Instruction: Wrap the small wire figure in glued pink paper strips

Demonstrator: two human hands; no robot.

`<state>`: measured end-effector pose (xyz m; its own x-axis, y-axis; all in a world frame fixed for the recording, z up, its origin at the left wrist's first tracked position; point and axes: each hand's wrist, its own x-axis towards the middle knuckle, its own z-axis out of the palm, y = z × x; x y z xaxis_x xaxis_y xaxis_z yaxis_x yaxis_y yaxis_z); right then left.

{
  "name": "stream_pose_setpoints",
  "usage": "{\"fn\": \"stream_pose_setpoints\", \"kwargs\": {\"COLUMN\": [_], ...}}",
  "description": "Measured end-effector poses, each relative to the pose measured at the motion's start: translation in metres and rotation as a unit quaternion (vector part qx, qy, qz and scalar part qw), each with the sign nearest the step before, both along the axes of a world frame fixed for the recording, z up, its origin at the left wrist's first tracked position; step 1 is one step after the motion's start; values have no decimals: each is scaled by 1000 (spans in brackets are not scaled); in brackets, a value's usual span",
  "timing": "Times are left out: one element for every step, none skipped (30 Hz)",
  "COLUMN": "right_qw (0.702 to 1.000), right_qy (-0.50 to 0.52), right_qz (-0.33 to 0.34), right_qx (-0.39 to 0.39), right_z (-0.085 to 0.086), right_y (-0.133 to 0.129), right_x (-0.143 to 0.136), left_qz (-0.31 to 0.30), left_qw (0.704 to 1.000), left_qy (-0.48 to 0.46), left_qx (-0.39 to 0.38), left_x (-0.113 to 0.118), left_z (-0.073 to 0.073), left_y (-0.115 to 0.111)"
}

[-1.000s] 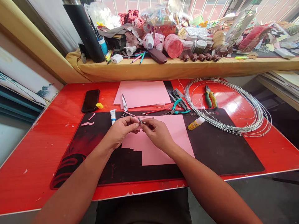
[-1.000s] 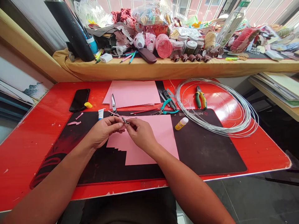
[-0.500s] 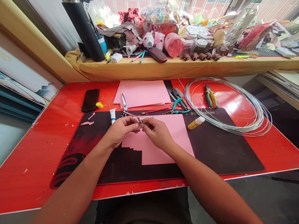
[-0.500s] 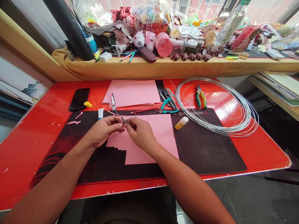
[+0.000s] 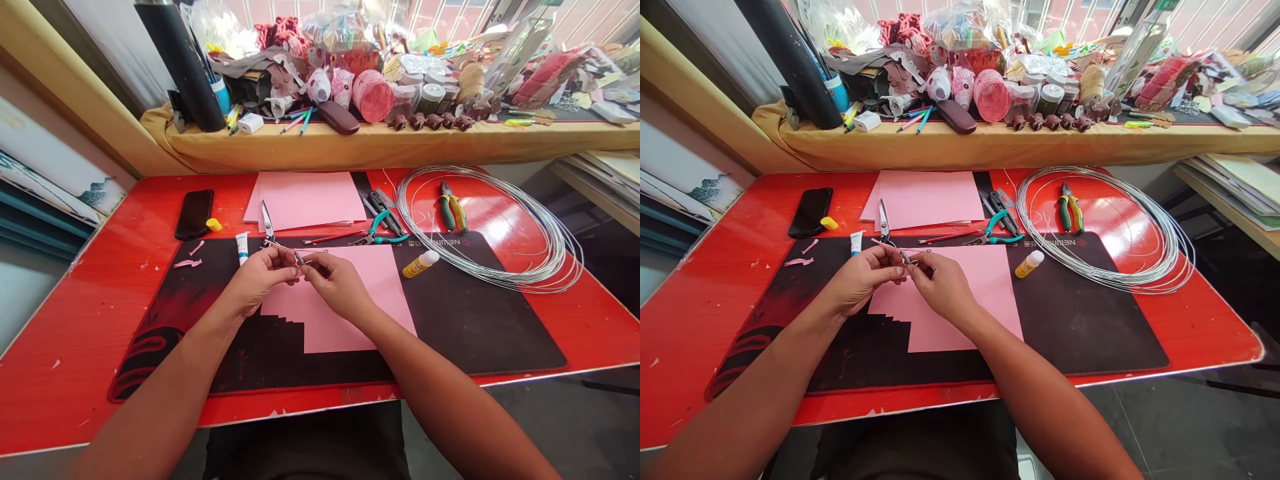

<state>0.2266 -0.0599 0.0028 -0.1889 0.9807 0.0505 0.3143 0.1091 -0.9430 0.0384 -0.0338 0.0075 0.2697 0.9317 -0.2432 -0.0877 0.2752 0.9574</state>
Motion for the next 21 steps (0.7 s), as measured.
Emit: {"fn": "stream_pose_setpoints", "kwargs": {"right_qw": [1000,999,998,995,990,983,975,965,953,940,928,917,909,903,899,896,894,892,892,892,893], "right_qy": [15,36,63,92,124,159,193,227,260,291,318,339,356,368,375,380,382,383,383,383,383], "right_qz": [4,9,15,23,31,37,44,52,61,70,77,81,80,77,73,69,67,67,66,64,60], "right_qx": [-6,-15,-27,-42,-59,-80,-102,-124,-145,-164,-180,-192,-200,-208,-214,-220,-226,-229,-231,-231,-230], "right_z": [0,0,0,0,1,2,3,4,5,6,6,6,6,6,5,5,4,4,4,3,3], "right_y": [0,1,1,1,1,1,2,2,1,1,1,1,1,1,1,1,1,1,1,1,1], "right_x": [0,1,1,1,2,2,2,2,3,3,3,3,3,2,2,1,1,1,0,0,0], "left_qz": [2,4,7,11,13,12,8,4,3,4,7,10,9,3,-6,-16,-24,-29,-32,-34,-35], "left_qw": [1000,999,998,997,994,992,988,985,981,978,975,973,971,970,969,968,967,966,964,963,961], "left_qy": [-11,-24,-40,-58,-76,-94,-111,-127,-141,-155,-167,-179,-189,-197,-204,-211,-217,-224,-229,-235,-239], "left_qx": [-11,-24,-40,-55,-72,-89,-104,-118,-130,-139,-145,-147,-147,-144,-140,-135,-131,-129,-130,-131,-134], "left_x": [0,0,0,-1,-1,-2,-3,-4,-5,-6,-7,-8,-8,-7,-6,-5,-4,-3,-1,0,1], "left_z": [1,2,3,3,3,4,3,3,3,3,2,2,2,2,2,2,2,2,2,2,2], "left_y": [0,-1,-1,-1,0,0,0,1,1,2,2,2,1,1,0,-1,-2,-2,-3,-4,-4]}}
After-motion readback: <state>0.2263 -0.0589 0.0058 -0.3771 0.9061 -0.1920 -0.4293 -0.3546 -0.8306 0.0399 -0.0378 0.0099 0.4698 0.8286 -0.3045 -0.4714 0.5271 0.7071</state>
